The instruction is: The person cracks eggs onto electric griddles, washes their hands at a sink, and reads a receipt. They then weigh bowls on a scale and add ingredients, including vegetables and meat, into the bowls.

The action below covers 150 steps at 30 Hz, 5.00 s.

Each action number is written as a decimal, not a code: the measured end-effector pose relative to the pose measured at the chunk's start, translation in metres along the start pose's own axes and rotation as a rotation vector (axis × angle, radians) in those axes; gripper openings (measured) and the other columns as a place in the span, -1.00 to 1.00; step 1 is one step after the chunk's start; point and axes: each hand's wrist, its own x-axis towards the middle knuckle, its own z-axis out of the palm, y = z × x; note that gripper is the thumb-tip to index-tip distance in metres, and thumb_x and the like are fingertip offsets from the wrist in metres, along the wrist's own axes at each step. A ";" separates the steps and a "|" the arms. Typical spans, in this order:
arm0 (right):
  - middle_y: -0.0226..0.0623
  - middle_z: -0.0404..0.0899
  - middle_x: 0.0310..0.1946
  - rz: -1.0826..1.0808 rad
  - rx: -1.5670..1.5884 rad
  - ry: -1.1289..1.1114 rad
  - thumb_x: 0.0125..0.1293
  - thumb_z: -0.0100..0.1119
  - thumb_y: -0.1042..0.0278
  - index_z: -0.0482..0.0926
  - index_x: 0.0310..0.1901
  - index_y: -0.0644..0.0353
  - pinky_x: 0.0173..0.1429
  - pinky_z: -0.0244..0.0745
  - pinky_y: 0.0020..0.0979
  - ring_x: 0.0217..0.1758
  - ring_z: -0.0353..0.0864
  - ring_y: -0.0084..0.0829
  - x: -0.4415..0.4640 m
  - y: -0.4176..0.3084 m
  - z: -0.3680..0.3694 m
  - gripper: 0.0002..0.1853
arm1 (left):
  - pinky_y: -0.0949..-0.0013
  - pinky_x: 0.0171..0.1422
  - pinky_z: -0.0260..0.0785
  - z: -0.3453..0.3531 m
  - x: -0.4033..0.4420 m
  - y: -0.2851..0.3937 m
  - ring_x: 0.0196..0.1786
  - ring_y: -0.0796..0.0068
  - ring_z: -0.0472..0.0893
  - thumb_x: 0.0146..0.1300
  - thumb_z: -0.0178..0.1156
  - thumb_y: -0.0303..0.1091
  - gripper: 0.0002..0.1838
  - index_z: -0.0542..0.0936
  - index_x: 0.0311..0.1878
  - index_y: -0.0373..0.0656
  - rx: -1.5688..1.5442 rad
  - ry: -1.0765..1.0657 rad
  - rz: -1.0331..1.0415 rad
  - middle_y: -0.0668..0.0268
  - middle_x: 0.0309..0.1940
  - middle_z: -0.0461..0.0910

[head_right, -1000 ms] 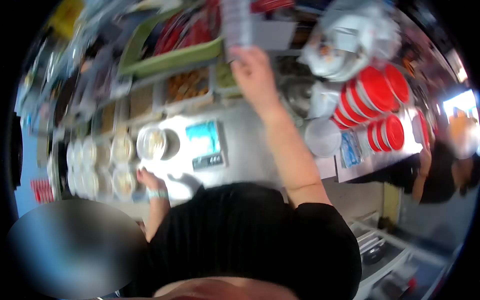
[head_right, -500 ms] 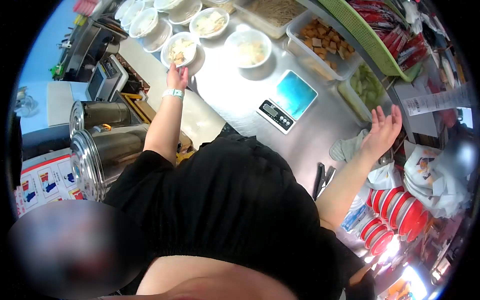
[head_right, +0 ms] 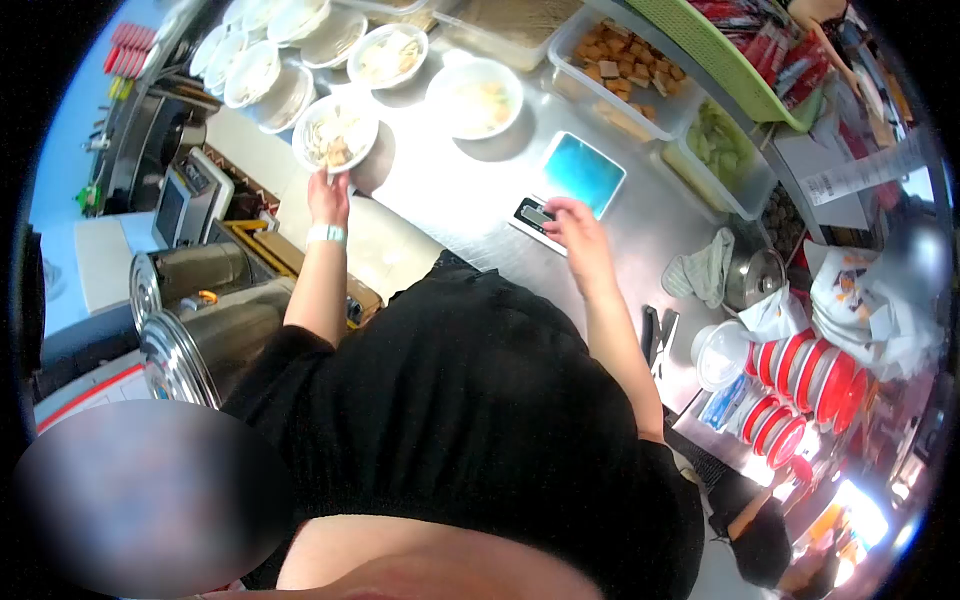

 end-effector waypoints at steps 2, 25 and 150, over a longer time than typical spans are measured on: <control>-0.30 0.50 0.09 0.004 -0.028 -0.003 0.47 -0.06 0.28 0.44 0.15 0.20 0.09 0.48 -0.44 -0.03 0.55 -0.49 0.004 -0.002 0.013 -0.68 | 0.27 0.08 0.42 0.005 -0.035 0.015 -0.11 0.44 0.51 0.38 -0.04 -0.41 -0.80 0.42 0.01 -0.20 0.064 -0.096 -0.028 0.27 -0.04 0.51; -0.24 0.47 0.09 -0.263 0.471 0.415 0.46 0.02 0.20 0.38 0.15 0.22 0.22 0.32 -0.47 0.13 0.42 -0.51 0.016 0.014 -0.073 -0.65 | 0.33 0.04 0.46 0.227 -0.134 -0.124 0.00 0.50 0.54 0.41 0.01 -0.36 -0.79 0.38 0.07 -0.07 0.578 -0.880 -0.685 0.36 -0.04 0.50; -0.31 0.60 -0.29 -0.336 -0.382 0.588 0.37 0.13 0.35 0.61 -0.13 0.19 -0.18 0.46 -0.49 -0.32 0.51 -0.56 -0.018 0.003 -0.133 -0.84 | 0.63 -0.48 0.12 0.108 -0.193 -0.069 -0.54 0.76 0.27 0.37 0.09 -0.31 -0.90 0.51 -0.11 -0.05 0.526 -0.369 -0.585 0.56 -0.57 0.30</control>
